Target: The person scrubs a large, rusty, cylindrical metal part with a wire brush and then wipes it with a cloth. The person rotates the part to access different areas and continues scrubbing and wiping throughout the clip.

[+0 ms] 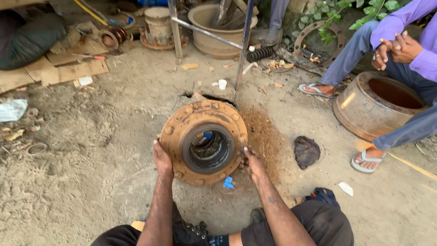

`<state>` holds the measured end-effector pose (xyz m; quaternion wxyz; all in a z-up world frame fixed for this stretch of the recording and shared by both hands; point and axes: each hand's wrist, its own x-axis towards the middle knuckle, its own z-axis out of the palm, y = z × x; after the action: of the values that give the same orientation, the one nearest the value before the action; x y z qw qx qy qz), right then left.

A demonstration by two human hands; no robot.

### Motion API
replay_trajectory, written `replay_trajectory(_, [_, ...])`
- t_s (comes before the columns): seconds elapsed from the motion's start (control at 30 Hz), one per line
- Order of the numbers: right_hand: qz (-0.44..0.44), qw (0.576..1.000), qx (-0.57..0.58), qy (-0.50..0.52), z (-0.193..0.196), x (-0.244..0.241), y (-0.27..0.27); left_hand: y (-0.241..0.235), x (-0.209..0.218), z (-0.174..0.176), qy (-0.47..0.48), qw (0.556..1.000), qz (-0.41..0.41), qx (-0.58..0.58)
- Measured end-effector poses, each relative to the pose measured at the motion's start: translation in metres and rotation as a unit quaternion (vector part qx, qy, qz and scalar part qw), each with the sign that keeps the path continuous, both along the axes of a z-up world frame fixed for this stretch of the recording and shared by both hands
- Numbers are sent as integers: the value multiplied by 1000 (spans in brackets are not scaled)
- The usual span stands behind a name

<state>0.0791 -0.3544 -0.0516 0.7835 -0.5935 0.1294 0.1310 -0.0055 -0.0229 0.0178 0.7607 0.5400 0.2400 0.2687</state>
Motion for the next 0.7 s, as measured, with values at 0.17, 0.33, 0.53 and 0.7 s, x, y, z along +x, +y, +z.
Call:
replay_trajectory(0.17, [-8, 984, -176, -29, -45, -3, -1, 2, -3, -23, 32, 999, 24, 15])
replay_trajectory(0.33, [19, 999, -27, -35, -25, 16, 0, 7, 6, -11, 68, 997, 22, 34])
replay_trajectory(0.53, [-29, 977, -181, -108, 46, 4, 0, 7, 20, 3, 42, 933, 113, 338])
replay_trajectory(0.7, [-5, 927, -121, -354, 127, 44, 35, 22, 73, 68, -101, 940, 70, 318])
